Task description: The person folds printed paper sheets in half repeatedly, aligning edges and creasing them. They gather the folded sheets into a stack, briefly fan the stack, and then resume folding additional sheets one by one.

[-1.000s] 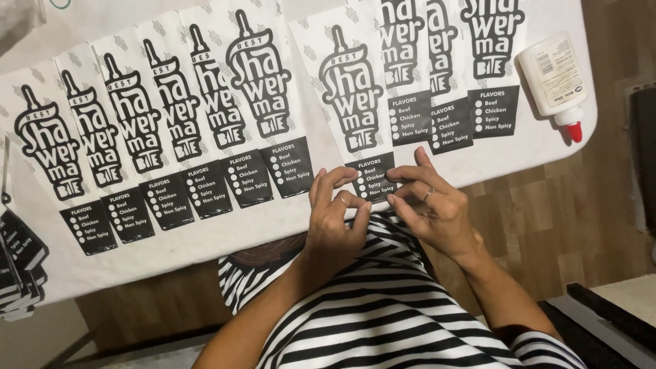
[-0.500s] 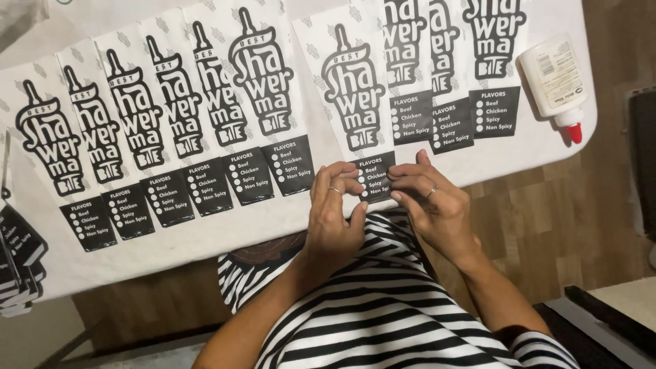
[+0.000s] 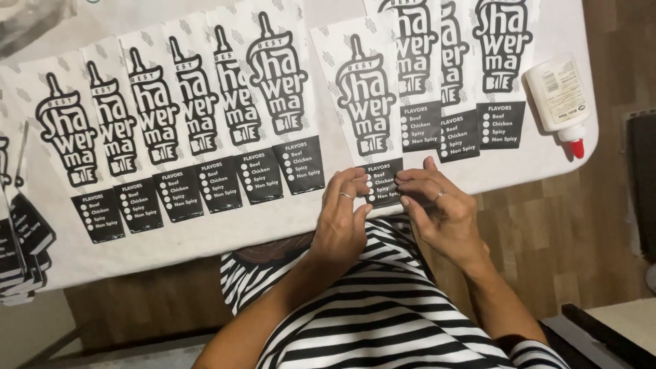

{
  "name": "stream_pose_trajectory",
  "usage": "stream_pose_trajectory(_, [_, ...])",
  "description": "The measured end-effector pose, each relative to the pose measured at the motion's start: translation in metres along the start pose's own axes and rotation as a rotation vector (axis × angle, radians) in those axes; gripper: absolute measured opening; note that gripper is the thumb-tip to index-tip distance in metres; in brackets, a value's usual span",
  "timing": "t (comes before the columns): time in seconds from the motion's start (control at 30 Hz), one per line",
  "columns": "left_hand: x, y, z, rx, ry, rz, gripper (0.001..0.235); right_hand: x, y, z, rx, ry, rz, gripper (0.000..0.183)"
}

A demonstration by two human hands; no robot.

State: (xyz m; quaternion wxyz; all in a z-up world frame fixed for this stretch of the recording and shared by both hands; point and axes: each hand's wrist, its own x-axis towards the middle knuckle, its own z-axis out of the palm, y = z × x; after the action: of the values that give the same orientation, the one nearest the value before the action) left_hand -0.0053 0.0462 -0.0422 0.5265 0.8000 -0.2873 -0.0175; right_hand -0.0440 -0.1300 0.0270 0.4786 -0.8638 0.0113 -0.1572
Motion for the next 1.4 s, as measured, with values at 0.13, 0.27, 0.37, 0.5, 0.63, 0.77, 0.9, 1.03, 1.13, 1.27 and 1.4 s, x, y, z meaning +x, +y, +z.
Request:
stream_pose_trajectory(0.13, [0.003, 0.008, -0.003, 0.046, 0.001, 0.033, 0.010, -0.006, 0.007, 0.008, -0.031, 0.038, -0.051, 0.020])
stream_pose_trajectory(0.27, [0.000, 0.011, -0.003, 0.102, 0.045, 0.125, 0.013, -0.003, -0.001, 0.004, 0.003, 0.017, -0.053, 0.012])
stream_pose_trajectory(0.37, [-0.002, 0.009, -0.017, 0.190, 0.112, 0.201, 0.014, -0.007, 0.000, 0.003, -0.033, 0.017, -0.121, 0.020])
stream_pose_trajectory(0.5, [0.008, 0.016, -0.058, 0.465, 0.135, 0.135, 0.048, -0.015, 0.006, 0.020, -0.130, -0.066, -0.186, 0.028])
stream_pose_trajectory(0.63, [0.008, 0.014, -0.052, 0.412, 0.066, 0.096, 0.071, 0.002, 0.011, 0.025, -0.153, -0.105, -0.211, 0.034])
stream_pose_trajectory(0.77, [0.002, 0.021, -0.035, 0.352, -0.001, 0.198, 0.071, 0.027, 0.016, 0.022, -0.229, -0.073, -0.239, 0.034])
stream_pose_trajectory(0.9, [-0.001, 0.019, -0.049, 0.265, -0.051, 0.143, 0.060, 0.025, 0.019, 0.025, -0.168, -0.082, -0.326, 0.028])
stream_pose_trajectory(1.03, [-0.007, 0.013, -0.062, 0.240, -0.085, 0.111, 0.053, 0.006, 0.007, 0.034, -0.094, -0.150, -0.371, 0.025])
stream_pose_trajectory(1.13, [-0.012, 0.007, -0.060, 0.187, -0.046, 0.163, 0.038, 0.000, 0.000, 0.035, -0.119, -0.158, -0.399, 0.025])
stream_pose_trajectory(1.27, [-0.015, 0.006, -0.058, 0.170, 0.013, 0.197, 0.026, -0.003, -0.002, 0.032, -0.109, -0.123, -0.380, 0.017])
stream_pose_trajectory(1.4, [-0.018, 0.001, -0.054, 0.184, 0.070, 0.249, 0.015, -0.009, 0.001, 0.030, -0.098, -0.106, -0.386, 0.010])
